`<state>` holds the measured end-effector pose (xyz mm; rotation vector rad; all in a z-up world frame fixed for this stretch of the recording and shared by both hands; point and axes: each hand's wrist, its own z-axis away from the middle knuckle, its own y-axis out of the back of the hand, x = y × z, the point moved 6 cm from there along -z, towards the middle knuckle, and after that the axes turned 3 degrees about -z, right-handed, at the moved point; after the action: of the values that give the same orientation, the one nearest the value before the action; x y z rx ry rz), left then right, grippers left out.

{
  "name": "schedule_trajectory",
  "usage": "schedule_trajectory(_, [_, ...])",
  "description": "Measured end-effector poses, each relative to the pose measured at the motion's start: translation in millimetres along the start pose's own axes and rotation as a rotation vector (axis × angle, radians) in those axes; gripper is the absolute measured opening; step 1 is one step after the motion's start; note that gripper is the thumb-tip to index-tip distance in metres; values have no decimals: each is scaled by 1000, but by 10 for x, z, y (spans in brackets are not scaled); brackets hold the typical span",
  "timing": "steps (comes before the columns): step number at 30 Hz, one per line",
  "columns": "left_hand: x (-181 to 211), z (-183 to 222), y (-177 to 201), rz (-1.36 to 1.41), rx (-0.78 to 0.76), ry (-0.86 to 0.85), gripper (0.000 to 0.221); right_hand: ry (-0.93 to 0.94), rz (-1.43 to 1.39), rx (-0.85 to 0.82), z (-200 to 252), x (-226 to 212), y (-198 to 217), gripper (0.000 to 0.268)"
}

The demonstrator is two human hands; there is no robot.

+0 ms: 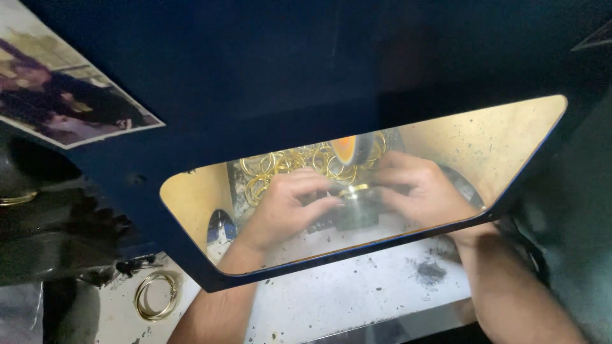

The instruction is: Polishing gold-colored rings using a bench-mounted polishing machine with a rotating wheel inside a protective enclosure.

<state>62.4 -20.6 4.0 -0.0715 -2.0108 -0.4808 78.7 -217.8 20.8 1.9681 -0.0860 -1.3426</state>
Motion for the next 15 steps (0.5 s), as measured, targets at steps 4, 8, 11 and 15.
schedule_trajectory(4, [-97,3,-59,-61,122,-12,5,-47,-43,155,-5,67,-39,20])
schedule_trajectory(8, [-168,-16,-52,-72,250,108,6,-195,-51,296,-48,128,-131,20])
schedule_trajectory(11, [-127,-9,-23,-57,303,122,9,-228,-45,342,-96,80,-172,21])
schedule_trajectory(15, [-229,15,-28,-70,350,145,8,-211,-42,339,-130,104,-208,21])
